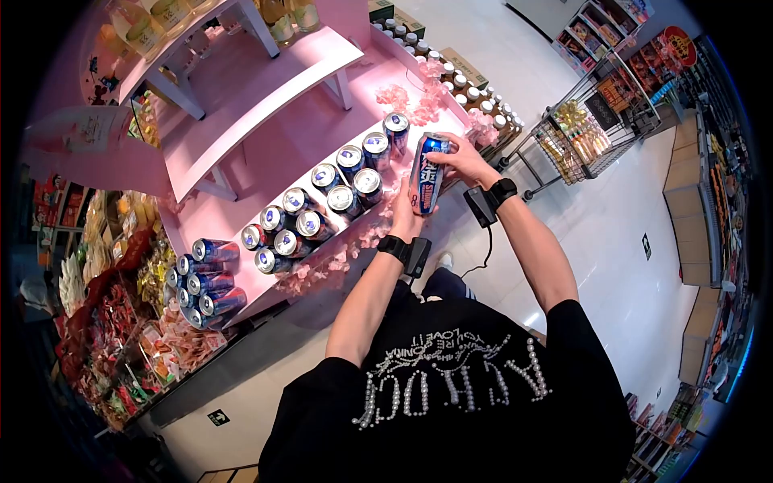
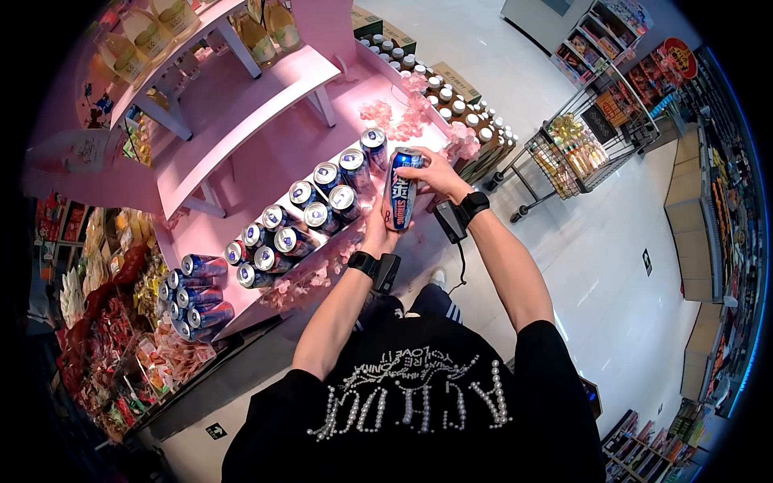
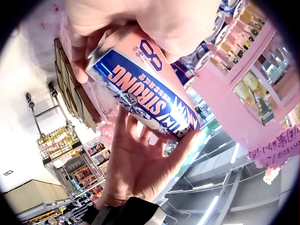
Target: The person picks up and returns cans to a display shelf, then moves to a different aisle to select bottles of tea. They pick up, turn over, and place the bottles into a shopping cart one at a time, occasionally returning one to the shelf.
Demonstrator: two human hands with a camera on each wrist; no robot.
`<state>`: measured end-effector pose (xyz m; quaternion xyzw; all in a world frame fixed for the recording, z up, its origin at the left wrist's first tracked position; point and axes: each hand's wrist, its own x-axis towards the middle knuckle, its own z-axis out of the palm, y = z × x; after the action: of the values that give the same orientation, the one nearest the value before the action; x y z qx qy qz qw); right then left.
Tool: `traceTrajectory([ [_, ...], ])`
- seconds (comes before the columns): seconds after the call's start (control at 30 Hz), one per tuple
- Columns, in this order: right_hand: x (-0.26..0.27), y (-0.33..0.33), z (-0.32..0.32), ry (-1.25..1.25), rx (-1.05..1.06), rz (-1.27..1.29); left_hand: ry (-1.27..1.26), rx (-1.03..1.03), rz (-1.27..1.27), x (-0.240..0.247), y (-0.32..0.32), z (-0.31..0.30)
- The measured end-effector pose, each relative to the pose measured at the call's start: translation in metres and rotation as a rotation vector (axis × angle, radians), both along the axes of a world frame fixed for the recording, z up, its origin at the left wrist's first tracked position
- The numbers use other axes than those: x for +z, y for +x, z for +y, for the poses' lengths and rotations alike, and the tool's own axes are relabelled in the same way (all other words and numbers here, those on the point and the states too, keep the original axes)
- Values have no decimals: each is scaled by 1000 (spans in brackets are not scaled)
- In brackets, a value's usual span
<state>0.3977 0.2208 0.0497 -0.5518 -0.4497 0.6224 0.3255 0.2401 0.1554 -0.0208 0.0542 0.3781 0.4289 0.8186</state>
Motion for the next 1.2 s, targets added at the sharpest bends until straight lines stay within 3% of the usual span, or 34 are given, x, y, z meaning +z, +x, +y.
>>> traceTrajectory([
  [0.03,12,-3,0,31,-72,26,-1,10,0,3,3,3],
  [0.1,22,-8,-1,95,-207,46,109,224,206,9,8,7],
  [0.17,14,-12,2,122,-224,97,116,146,361,16,3,10],
  [0.23,9,-20,1,224,-211,58,411,176,583,10,4,7],
  [0.27,-1,-25,3,251,-206,93,343,48,701,8,0,6],
  [0.37,-22,-35,5,353,-111,-2,365,81,639,-10,-2,2],
  [0.4,-21,-39,4,331,-99,12,271,80,554,5,-5,-2],
  [0.7,-15,-59,13,278,34,130,184,203,278,-29,-18,-6],
  [0.83,-12,-63,10,362,82,-6,175,257,186,-29,-18,-8],
  [1.2,-16,-70,17,456,194,-298,199,205,226,-38,-21,-2],
])
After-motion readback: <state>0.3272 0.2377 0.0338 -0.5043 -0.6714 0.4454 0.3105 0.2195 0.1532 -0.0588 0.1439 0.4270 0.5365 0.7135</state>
